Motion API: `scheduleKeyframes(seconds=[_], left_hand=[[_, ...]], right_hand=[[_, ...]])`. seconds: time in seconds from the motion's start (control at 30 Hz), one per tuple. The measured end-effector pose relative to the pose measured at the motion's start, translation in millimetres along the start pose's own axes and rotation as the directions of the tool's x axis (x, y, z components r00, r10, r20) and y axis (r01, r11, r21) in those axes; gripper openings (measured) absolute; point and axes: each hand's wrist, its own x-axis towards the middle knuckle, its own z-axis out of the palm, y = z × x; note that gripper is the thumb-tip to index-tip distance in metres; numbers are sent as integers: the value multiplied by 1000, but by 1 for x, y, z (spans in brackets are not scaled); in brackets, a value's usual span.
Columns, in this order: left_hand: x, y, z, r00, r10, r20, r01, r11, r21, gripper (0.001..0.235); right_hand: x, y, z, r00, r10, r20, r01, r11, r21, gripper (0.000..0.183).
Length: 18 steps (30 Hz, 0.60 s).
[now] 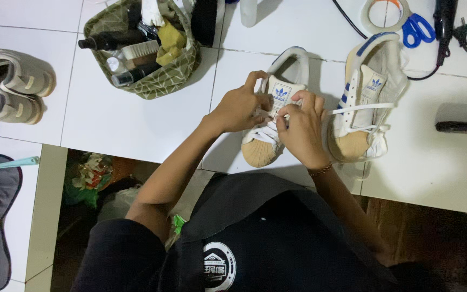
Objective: The person laces a white sneaker by threading the laces through the eyelets and pulling them tight. They repeat this process for the second shoe, ensuring both are securely laced.
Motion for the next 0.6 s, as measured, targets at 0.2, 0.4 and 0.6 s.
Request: scheduleKeyframes(seconds=[0.2,0.4,0.6], left_hand=[[3,1,11,998,13,-57,-11,999,40,15],[12,-9,27,1000,-2,4,2,1000,11,22],[17,-12,26,999,-22,48,25,998,-59,26]], right_hand=[[0,2,9,999,-11,-40,11,1000,3,8],[5,7,24,999,26,-35,-27,999,-26,16],[3,1,2,998,4,-66,-3,1000,17,9]])
